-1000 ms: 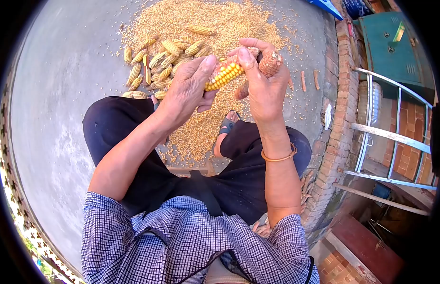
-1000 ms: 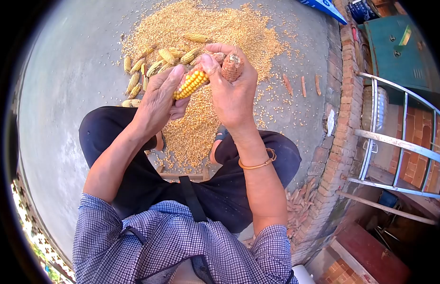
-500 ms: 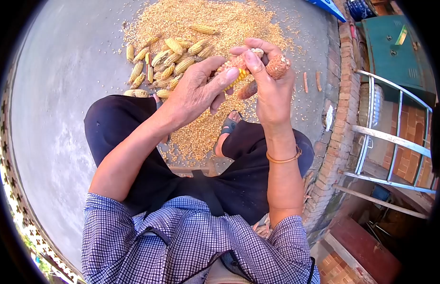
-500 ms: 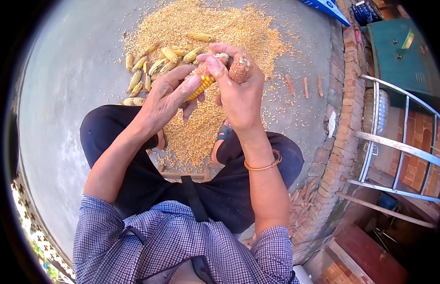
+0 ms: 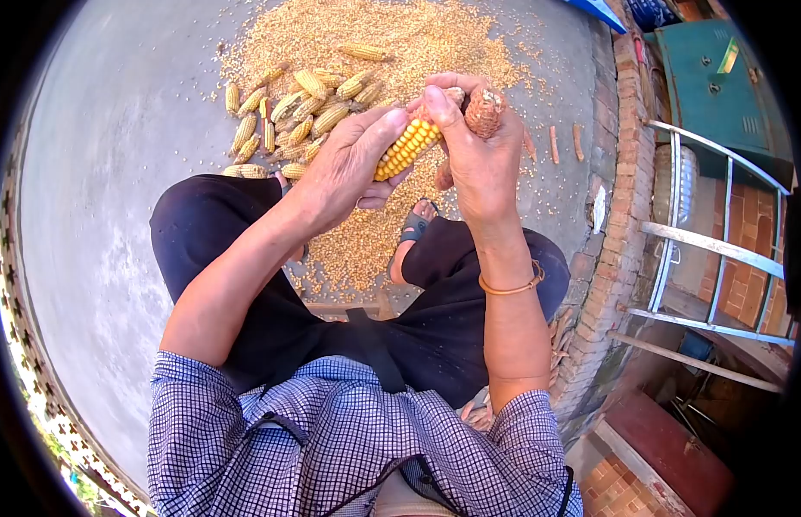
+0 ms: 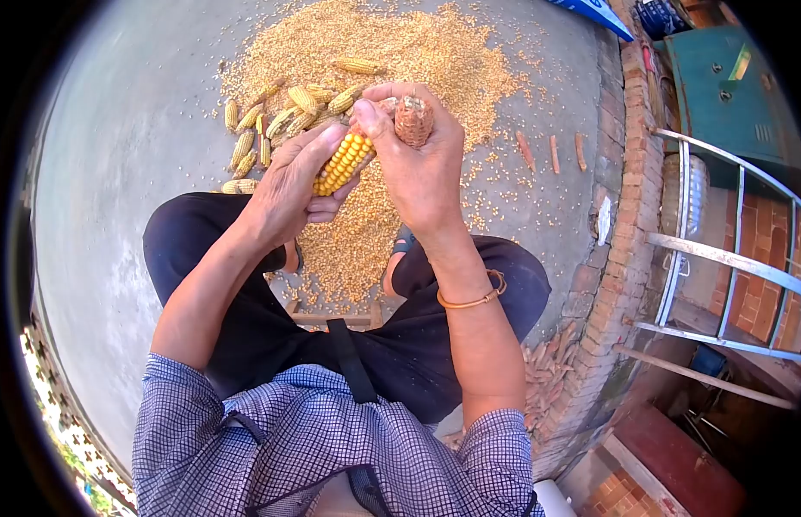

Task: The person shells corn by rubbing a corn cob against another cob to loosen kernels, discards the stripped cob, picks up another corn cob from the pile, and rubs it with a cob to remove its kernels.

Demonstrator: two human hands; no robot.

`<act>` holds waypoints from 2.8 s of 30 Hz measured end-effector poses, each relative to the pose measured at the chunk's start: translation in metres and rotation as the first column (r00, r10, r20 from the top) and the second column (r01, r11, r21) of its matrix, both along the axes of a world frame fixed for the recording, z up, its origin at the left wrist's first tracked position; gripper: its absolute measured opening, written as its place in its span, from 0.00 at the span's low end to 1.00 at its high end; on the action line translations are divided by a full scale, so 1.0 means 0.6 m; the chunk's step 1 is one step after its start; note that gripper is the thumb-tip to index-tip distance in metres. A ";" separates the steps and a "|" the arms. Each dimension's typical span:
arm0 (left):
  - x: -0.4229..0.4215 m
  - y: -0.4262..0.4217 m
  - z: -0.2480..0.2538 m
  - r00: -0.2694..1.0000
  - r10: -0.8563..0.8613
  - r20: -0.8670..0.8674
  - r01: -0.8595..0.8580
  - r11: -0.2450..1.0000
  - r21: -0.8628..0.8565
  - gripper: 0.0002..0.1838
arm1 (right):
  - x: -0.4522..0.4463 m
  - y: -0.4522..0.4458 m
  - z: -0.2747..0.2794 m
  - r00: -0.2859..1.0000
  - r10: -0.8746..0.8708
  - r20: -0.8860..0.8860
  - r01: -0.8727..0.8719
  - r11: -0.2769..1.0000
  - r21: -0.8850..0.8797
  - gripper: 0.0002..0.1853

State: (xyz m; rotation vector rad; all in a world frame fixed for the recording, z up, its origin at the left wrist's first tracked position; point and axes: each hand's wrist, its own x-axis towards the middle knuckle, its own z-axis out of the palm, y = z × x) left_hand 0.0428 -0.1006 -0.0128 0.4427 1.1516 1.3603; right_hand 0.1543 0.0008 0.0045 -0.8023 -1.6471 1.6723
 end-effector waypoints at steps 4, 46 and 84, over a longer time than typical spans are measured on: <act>0.001 -0.004 0.000 1.000 -0.007 -0.005 0.007 1.000 -0.005 0.21 | -0.002 -0.003 -0.001 1.000 -0.011 -0.005 0.011 1.000 -0.026 0.06; -0.017 -0.025 0.015 0.958 -0.166 -0.234 0.238 0.916 0.323 0.29 | 0.018 0.030 -0.002 0.976 0.001 -0.219 -0.018 0.997 -0.078 0.14; -0.014 -0.016 0.008 0.940 -0.189 -0.282 0.254 0.943 0.215 0.23 | 0.021 0.027 -0.009 0.987 -0.122 -0.102 0.118 0.992 -0.052 0.12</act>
